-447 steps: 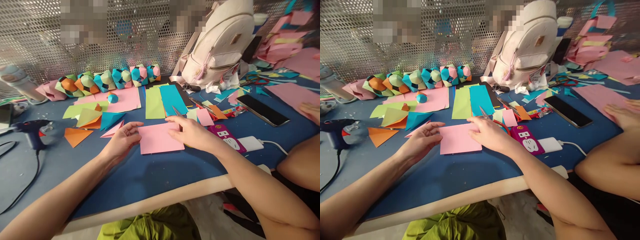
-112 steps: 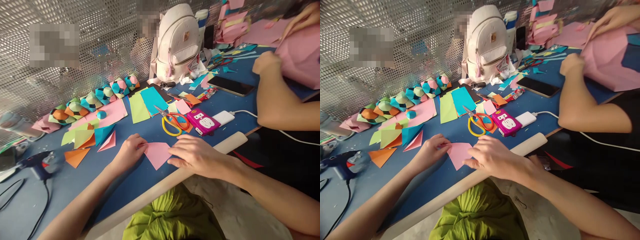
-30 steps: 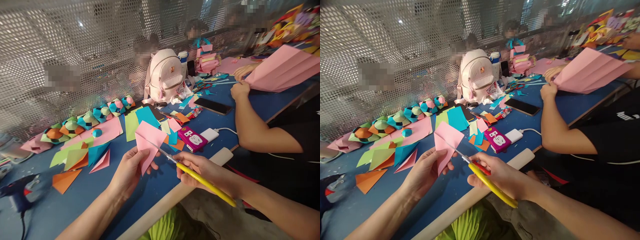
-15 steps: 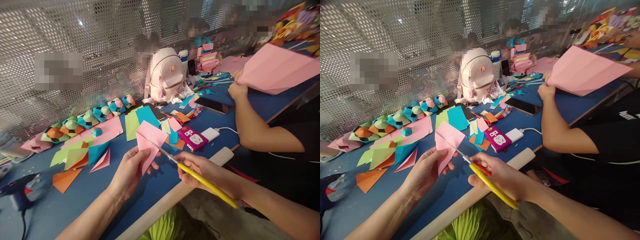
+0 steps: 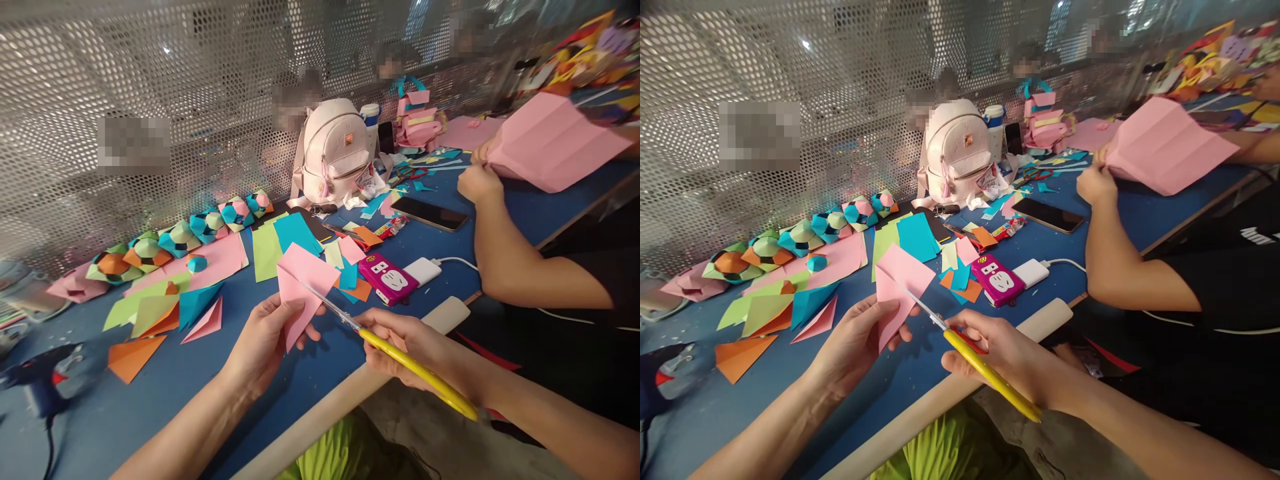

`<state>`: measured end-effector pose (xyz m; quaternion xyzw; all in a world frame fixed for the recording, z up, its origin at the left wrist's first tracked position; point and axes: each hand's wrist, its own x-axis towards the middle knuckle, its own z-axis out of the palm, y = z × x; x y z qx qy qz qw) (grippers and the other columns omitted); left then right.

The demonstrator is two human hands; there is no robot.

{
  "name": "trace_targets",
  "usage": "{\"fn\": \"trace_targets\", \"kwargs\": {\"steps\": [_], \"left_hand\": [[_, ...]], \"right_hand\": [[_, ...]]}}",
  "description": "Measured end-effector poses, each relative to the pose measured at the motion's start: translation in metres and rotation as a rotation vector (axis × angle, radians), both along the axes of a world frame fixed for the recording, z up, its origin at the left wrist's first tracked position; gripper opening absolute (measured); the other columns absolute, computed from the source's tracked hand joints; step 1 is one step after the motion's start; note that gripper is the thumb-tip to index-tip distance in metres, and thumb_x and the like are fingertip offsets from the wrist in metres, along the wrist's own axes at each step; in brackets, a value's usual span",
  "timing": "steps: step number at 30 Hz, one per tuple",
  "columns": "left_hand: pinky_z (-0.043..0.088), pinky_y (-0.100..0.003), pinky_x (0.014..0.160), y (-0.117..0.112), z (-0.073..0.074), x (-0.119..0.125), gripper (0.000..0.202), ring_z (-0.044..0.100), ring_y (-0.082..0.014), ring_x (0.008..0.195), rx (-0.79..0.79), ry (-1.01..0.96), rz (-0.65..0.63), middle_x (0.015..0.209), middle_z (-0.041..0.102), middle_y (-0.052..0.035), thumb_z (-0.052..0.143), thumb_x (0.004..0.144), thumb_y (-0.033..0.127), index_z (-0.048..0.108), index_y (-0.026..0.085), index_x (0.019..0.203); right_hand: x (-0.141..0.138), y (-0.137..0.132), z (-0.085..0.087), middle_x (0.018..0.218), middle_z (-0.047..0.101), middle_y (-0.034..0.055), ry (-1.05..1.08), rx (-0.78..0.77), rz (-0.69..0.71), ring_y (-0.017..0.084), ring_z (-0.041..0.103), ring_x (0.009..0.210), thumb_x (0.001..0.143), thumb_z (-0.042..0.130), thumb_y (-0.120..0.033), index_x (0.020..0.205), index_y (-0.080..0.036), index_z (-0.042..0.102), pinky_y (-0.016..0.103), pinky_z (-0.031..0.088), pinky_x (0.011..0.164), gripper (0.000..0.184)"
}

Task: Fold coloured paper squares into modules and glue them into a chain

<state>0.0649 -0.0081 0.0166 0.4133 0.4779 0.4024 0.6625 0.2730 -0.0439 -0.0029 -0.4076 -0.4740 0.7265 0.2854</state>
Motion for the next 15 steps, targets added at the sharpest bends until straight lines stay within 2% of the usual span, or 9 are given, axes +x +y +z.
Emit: {"fn": "trace_targets", "kwargs": {"steps": [3,7,10,15], "left_hand": [[0.042,-0.019,0.043,0.000,0.000,0.000,0.015,0.061,-0.0108,0.051,-0.003,0.003,-0.009,0.084,0.072,-0.0100,0.063,0.078,0.024,0.067,0.010,0.080],[0.041,-0.018,0.043,0.000,-0.001,0.000,0.015,0.061,-0.0105,0.051,-0.013,0.003,-0.019,0.084,0.072,-0.0092,0.062,0.080,0.024,0.067,0.010,0.079],[0.041,-0.018,0.042,0.000,0.000,0.000,0.015,0.061,-0.0104,0.050,-0.018,-0.002,-0.030,0.081,0.072,-0.0088,0.062,0.080,0.024,0.067,0.010,0.078],[0.041,-0.018,0.042,-0.004,0.003,0.001,0.014,0.061,-0.0110,0.049,-0.032,-0.015,-0.052,0.080,0.072,-0.0086,0.062,0.079,0.024,0.066,0.011,0.077]], "right_hand": [[0.001,-0.001,-0.001,0.070,0.035,-0.0059,-0.097,0.050,0.027,0.004,0.034,0.054,0.079,0.062,-0.058,0.102,-0.020,0.051,0.016,0.026,0.043,0.046],[0.003,-0.002,-0.006,0.070,0.038,-0.0070,-0.132,0.082,0.075,0.003,0.033,0.046,0.077,0.065,-0.056,0.104,-0.021,0.048,0.018,0.027,0.042,0.047],[0.002,-0.001,-0.012,0.070,0.038,-0.0058,-0.099,0.100,0.053,0.005,0.036,0.052,0.081,0.062,-0.054,0.106,-0.021,0.050,0.018,0.030,0.046,0.043],[-0.004,0.003,-0.022,0.078,0.042,-0.0030,0.075,0.126,0.025,0.009,0.040,0.070,0.079,0.066,-0.053,0.104,-0.021,0.053,0.021,0.039,0.064,0.042]]}}
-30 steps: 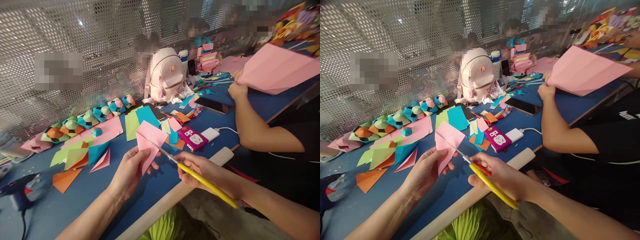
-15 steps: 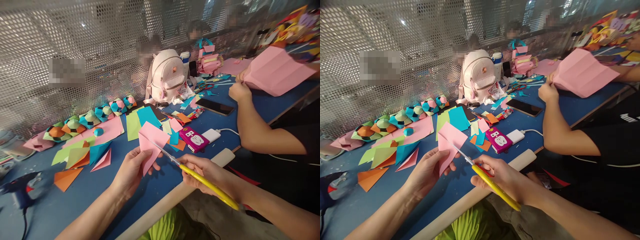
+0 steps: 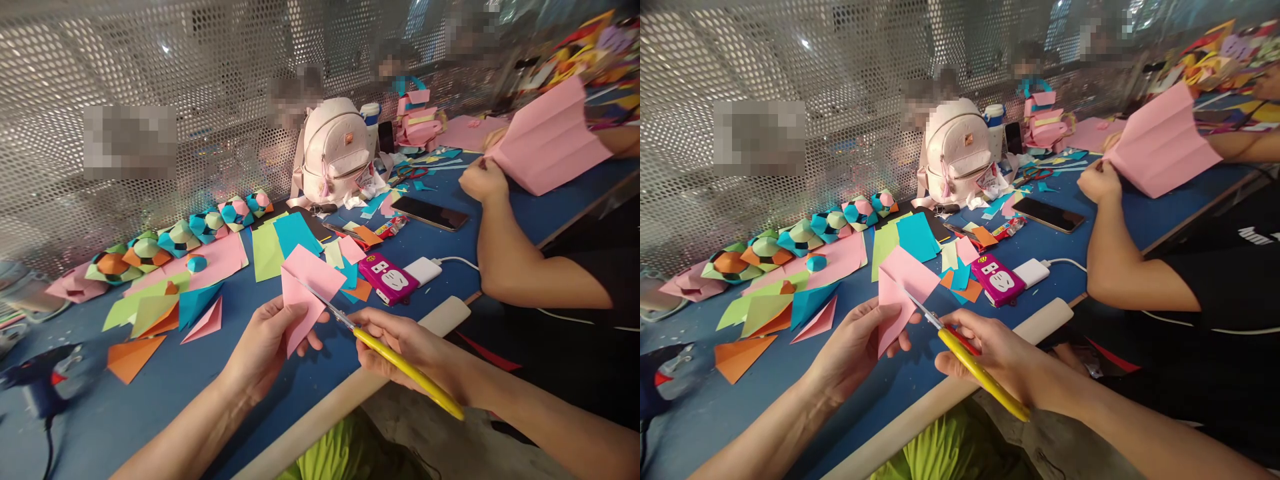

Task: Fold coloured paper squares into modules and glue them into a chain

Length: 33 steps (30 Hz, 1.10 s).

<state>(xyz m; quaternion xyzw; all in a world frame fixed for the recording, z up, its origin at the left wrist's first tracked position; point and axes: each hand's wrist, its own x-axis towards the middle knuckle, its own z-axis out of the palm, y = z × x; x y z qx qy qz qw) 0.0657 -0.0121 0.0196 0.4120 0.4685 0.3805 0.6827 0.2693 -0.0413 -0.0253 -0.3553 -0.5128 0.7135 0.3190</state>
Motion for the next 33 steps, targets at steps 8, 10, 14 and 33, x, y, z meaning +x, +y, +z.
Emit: {"fn": "trace_targets", "kwargs": {"steps": [8,10,14,33], "left_hand": [[0.041,-0.018,0.042,-0.001,0.003,0.002,0.015,0.060,-0.0106,0.048,-0.015,-0.004,-0.004,0.080,0.072,-0.0087,0.063,0.078,0.025,0.066,0.010,0.077],[0.041,-0.018,0.042,-0.001,0.003,0.002,0.015,0.060,-0.0104,0.048,-0.018,-0.008,-0.004,0.079,0.072,-0.0084,0.063,0.078,0.025,0.066,0.011,0.077],[0.040,-0.018,0.042,-0.003,0.004,0.001,0.015,0.060,-0.0104,0.047,-0.023,-0.010,-0.006,0.079,0.072,-0.0087,0.063,0.079,0.025,0.066,0.010,0.076],[0.039,-0.018,0.041,-0.008,-0.002,0.003,0.015,0.061,-0.0111,0.046,-0.071,-0.046,-0.083,0.074,0.072,-0.0090,0.062,0.079,0.025,0.064,0.011,0.074]], "right_hand": [[-0.003,-0.001,0.014,0.076,0.043,-0.0030,-0.090,0.086,0.014,0.008,0.037,0.063,0.081,0.060,-0.057,0.105,-0.021,0.053,0.019,0.034,0.055,0.044],[-0.003,-0.002,0.018,0.073,0.042,-0.0043,-0.163,0.110,0.037,0.006,0.034,0.057,0.081,0.060,-0.057,0.107,-0.020,0.052,0.018,0.030,0.049,0.046],[-0.004,-0.002,0.009,0.069,0.040,-0.0063,-0.233,0.083,0.029,0.004,0.029,0.049,0.084,0.058,-0.054,0.105,-0.022,0.051,0.017,0.025,0.042,0.040],[-0.011,0.000,0.008,0.066,0.044,-0.0080,-0.091,0.067,0.015,0.003,0.029,0.046,0.081,0.067,-0.039,0.102,-0.021,0.051,0.018,0.026,0.043,0.031]]}}
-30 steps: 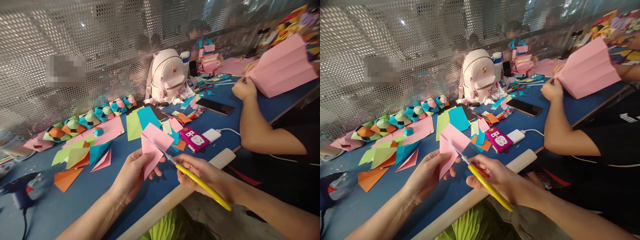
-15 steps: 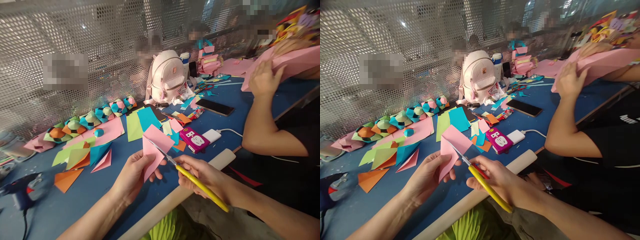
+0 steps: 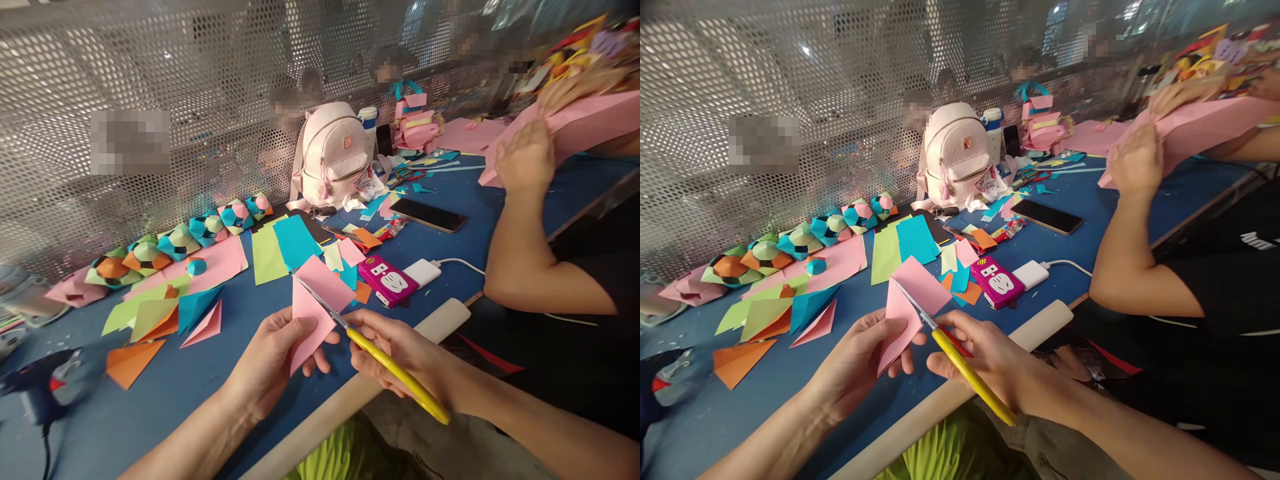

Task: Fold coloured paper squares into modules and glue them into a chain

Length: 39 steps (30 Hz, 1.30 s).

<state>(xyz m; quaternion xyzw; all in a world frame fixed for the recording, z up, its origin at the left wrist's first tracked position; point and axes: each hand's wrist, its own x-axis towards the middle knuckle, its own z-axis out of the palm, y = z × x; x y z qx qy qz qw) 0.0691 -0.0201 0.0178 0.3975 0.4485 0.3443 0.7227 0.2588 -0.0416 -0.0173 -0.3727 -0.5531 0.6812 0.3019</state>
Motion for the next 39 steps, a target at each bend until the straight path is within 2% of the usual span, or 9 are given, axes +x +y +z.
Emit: {"fn": "trace_targets", "kwargs": {"steps": [7,13,17,24,28,31,33,36,39], "left_hand": [[0.039,-0.018,0.040,-0.001,-0.002,-0.001,0.016,0.061,-0.0116,0.046,-0.027,-0.007,-0.015,0.072,0.071,-0.0092,0.062,0.079,0.026,0.064,0.011,0.074],[0.039,-0.018,0.040,0.002,-0.002,0.001,0.017,0.061,-0.0115,0.045,-0.038,0.016,-0.015,0.072,0.072,-0.0097,0.064,0.077,0.027,0.064,0.011,0.073],[0.039,-0.018,0.040,0.004,-0.006,0.001,0.018,0.060,-0.0111,0.044,-0.047,0.034,-0.032,0.074,0.073,-0.0107,0.065,0.075,0.029,0.065,0.011,0.073],[0.039,-0.018,0.040,0.007,-0.013,0.002,0.019,0.061,-0.0110,0.045,-0.042,0.034,-0.072,0.077,0.073,-0.0127,0.064,0.076,0.028,0.067,0.009,0.073],[0.041,-0.019,0.042,0.010,-0.004,-0.005,0.016,0.061,-0.0116,0.047,0.009,0.052,-0.004,0.075,0.073,-0.0113,0.064,0.076,0.025,0.066,0.010,0.075],[0.043,-0.019,0.043,0.016,0.007,-0.014,0.013,0.061,-0.0122,0.049,0.073,0.068,0.080,0.072,0.072,-0.0092,0.064,0.076,0.023,0.066,0.011,0.074],[0.046,-0.020,0.046,0.020,0.011,-0.018,0.012,0.063,-0.0139,0.053,0.100,0.087,0.102,0.071,0.072,-0.0089,0.064,0.075,0.023,0.066,0.011,0.074],[0.052,-0.025,0.056,0.020,0.008,-0.020,0.015,0.067,-0.0180,0.062,0.078,0.135,0.001,0.078,0.073,-0.0119,0.065,0.074,0.024,0.069,0.010,0.077],[0.054,-0.026,0.064,0.010,-0.005,-0.014,0.020,0.068,-0.0192,0.071,-0.050,0.170,-0.218,0.086,0.073,-0.0140,0.068,0.073,0.024,0.072,0.009,0.084]], "right_hand": [[-0.003,-0.001,0.008,0.068,0.044,-0.0082,-0.010,-0.012,-0.015,0.001,0.032,0.045,0.079,0.069,-0.041,0.096,-0.020,0.050,0.017,0.027,0.040,0.034],[-0.001,-0.001,0.001,0.066,0.042,-0.0088,-0.030,-0.021,-0.007,0.001,0.037,0.041,0.081,0.066,-0.045,0.094,-0.021,0.048,0.014,0.031,0.035,0.033],[-0.003,-0.001,0.001,0.065,0.045,-0.0091,-0.085,-0.061,-0.038,0.000,0.034,0.035,0.080,0.065,-0.049,0.094,-0.021,0.048,0.013,0.029,0.029,0.035],[-0.002,0.004,0.006,0.060,0.048,-0.0102,-0.080,-0.168,-0.115,0.001,0.035,0.030,0.071,0.065,-0.062,0.091,-0.021,0.044,0.013,0.028,0.027,0.051],[0.006,0.009,-0.003,0.051,0.048,-0.0097,-0.032,-0.089,-0.155,0.004,0.040,0.031,0.079,0.055,-0.065,0.085,-0.020,0.042,0.014,0.032,0.030,0.047],[0.011,0.011,-0.002,0.067,0.058,-0.0054,-0.082,-0.067,-0.124,0.003,0.045,0.034,0.082,0.053,-0.063,0.093,-0.021,0.044,0.013,0.033,0.031,0.045],[0.012,0.013,0.003,0.075,0.060,-0.0035,-0.165,-0.068,-0.051,0.001,0.042,0.032,0.081,0.054,-0.063,0.097,-0.021,0.045,0.013,0.031,0.029,0.046],[0.015,0.020,0.011,0.078,0.059,-0.0029,-0.263,-0.008,-0.020,0.001,0.041,0.033,0.079,0.059,-0.060,0.097,-0.019,0.049,0.015,0.033,0.029,0.045],[0.019,0.029,0.013,0.080,0.059,-0.0023,-0.297,0.145,-0.201,0.002,0.046,0.039,0.078,0.065,-0.053,0.103,-0.020,0.053,0.015,0.036,0.034,0.043]]}}
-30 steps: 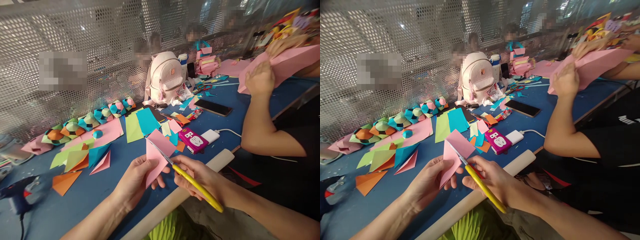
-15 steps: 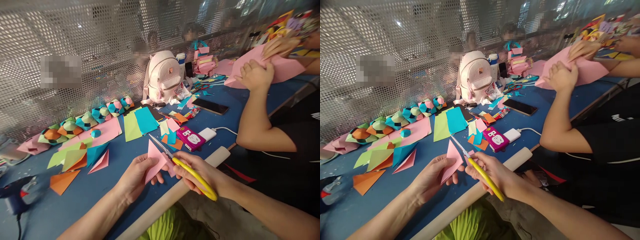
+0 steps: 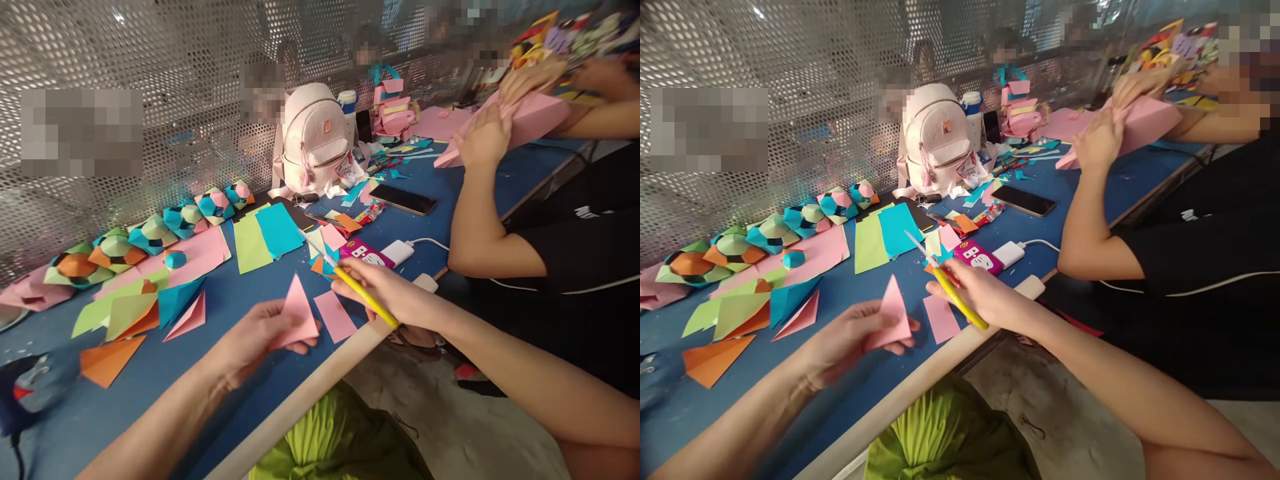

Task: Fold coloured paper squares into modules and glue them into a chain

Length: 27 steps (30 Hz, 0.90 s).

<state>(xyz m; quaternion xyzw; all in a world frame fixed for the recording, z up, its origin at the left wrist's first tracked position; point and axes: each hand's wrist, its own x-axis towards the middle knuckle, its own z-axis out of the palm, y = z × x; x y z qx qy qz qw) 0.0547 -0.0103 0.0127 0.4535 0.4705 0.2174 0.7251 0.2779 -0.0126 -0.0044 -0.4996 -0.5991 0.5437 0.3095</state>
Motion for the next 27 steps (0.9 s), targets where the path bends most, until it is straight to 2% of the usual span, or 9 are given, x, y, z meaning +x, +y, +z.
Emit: {"fn": "trace_targets", "kwargs": {"steps": [2,6,11,14,17,20,23,27], "left_hand": [[0.054,-0.025,0.065,-0.007,-0.010,0.007,0.020,0.067,-0.0171,0.070,-0.094,-0.010,-0.067,0.083,0.072,-0.0129,0.068,0.072,0.024,0.073,0.009,0.084],[0.053,-0.024,0.068,-0.008,-0.024,0.028,0.016,0.065,-0.0145,0.067,-0.132,-0.061,0.025,0.077,0.072,-0.0105,0.066,0.070,0.018,0.073,0.010,0.082],[0.051,-0.025,0.064,0.025,-0.037,0.064,0.013,0.063,-0.0156,0.064,0.049,-0.167,0.144,0.073,0.072,-0.0084,0.064,0.065,0.013,0.072,0.010,0.075],[0.050,-0.023,0.066,0.049,-0.040,0.077,0.007,0.062,-0.0146,0.066,0.170,-0.244,0.275,0.072,0.071,-0.0061,0.066,0.064,0.014,0.070,0.012,0.069],[0.051,-0.026,0.070,0.060,-0.040,0.071,0.008,0.063,-0.0160,0.068,0.203,-0.274,0.350,0.069,0.069,-0.0036,0.068,0.064,0.019,0.067,0.014,0.069],[0.051,-0.027,0.071,0.057,-0.041,0.054,0.009,0.063,-0.0158,0.068,0.195,-0.258,0.404,0.070,0.069,-0.0031,0.069,0.063,0.020,0.066,0.014,0.069],[0.052,-0.026,0.074,0.053,-0.045,0.048,0.006,0.065,-0.0152,0.070,0.148,-0.247,0.453,0.072,0.070,-0.0032,0.068,0.064,0.016,0.066,0.014,0.070],[0.054,-0.030,0.074,0.060,-0.050,0.061,0.012,0.067,-0.0185,0.071,0.100,-0.285,0.441,0.076,0.072,-0.0067,0.064,0.066,0.012,0.067,0.012,0.077]], "right_hand": [[0.004,0.004,-0.001,0.079,0.059,-0.0019,0.020,0.046,-0.097,0.003,0.046,0.039,0.078,0.064,-0.053,0.108,-0.020,0.052,0.016,0.036,0.033,0.046],[0.012,0.004,-0.005,0.078,0.058,-0.0007,0.094,0.048,-0.215,0.007,0.052,0.040,0.075,0.065,-0.057,0.111,-0.021,0.050,0.016,0.035,0.029,0.053],[0.022,-0.003,-0.011,0.081,0.062,0.0016,0.087,0.126,-0.313,0.008,0.056,0.043,0.078,0.064,-0.054,0.116,-0.022,0.051,0.017,0.042,0.032,0.051],[0.026,-0.009,-0.009,0.080,0.062,0.0030,0.063,0.128,-0.359,0.015,0.064,0.059,0.076,0.067,-0.052,0.117,-0.022,0.052,0.017,0.045,0.035,0.053],[0.030,-0.016,-0.008,0.085,0.063,0.0050,0.056,0.098,-0.351,0.020,0.067,0.074,0.073,0.070,-0.052,0.116,-0.022,0.052,0.017,0.044,0.034,0.056],[0.033,-0.020,-0.012,0.093,0.063,0.0062,0.067,0.063,-0.315,0.021,0.068,0.077,0.072,0.070,-0.051,0.115,-0.021,0.050,0.017,0.041,0.032,0.055],[0.030,-0.018,-0.016,0.084,0.062,0.0022,0.050,0.074,-0.247,0.017,0.066,0.066,0.079,0.064,-0.047,0.118,-0.022,0.046,0.018,0.041,0.035,0.050],[0.012,-0.006,-0.016,0.073,0.060,-0.0014,-0.130,0.189,-0.193,0.012,0.059,0.051,0.084,0.056,-0.039,0.117,-0.021,0.043,0.020,0.039,0.038,0.040]]}}
